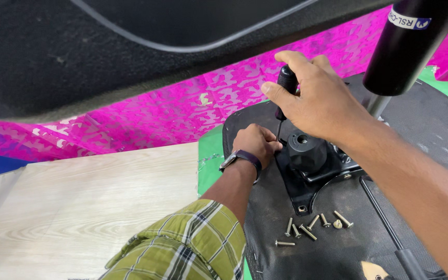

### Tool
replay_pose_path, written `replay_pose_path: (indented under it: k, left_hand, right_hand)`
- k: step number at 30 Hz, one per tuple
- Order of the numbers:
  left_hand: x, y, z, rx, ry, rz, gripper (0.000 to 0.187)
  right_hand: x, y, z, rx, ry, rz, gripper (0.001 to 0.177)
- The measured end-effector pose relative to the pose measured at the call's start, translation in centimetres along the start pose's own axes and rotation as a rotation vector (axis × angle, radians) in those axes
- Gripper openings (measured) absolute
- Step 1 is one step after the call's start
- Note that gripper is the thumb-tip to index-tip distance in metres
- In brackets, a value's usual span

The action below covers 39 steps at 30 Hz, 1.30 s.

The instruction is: The person attaches a black metal base to the underside of an overturned chair seat using a screwdriver and several screws. They align the base, insert screws into the mounting holes, and tighten them one by one until the base is secured.

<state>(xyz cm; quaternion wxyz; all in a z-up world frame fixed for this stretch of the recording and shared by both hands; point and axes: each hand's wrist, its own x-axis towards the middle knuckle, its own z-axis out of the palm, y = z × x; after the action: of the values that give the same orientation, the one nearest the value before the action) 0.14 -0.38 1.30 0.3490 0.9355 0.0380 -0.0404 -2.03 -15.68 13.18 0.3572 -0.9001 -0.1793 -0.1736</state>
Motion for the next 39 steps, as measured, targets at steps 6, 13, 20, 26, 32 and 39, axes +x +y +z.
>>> replay_pose_path:
  k: [6, 13, 20, 26, 32, 39]
  left_hand:
    - [-0.5, 0.7, 0.1, 0.064, 0.036, 0.017, 0.021]
    - [0.9, -1.0, 0.3, 0.008, -0.079, 0.145, 0.024]
    - [0.6, -0.7, 0.1, 0.031, -0.028, 0.154, 0.02]
    - [-0.1, 0.6, -0.1, 0.143, -0.008, 0.059, 0.022]
    - [1.1, -0.6, 0.7, 0.091, 0.019, 0.15, 0.023]
    - [2.6, -2.3, 0.2, 0.0, -0.071, 0.112, 0.02]
  right_hand:
    - [1.0, 0.5, 0.1, -0.057, 0.027, 0.01, 0.055]
    - [0.5, 1.4, 0.4, 0.108, 0.02, -0.059, 0.039]
    - [0.3, 1.6, 0.9, 0.329, -0.016, 0.166, 0.037]
    - [0.4, 1.0, 1.3, 0.43, -0.032, 0.242, 0.039]
    - [0.3, 2.0, 1.3, 0.369, 0.02, 0.157, 0.045]
    - [0.7, 1.7, 1.7, 0.376, 0.019, 0.031, 0.036]
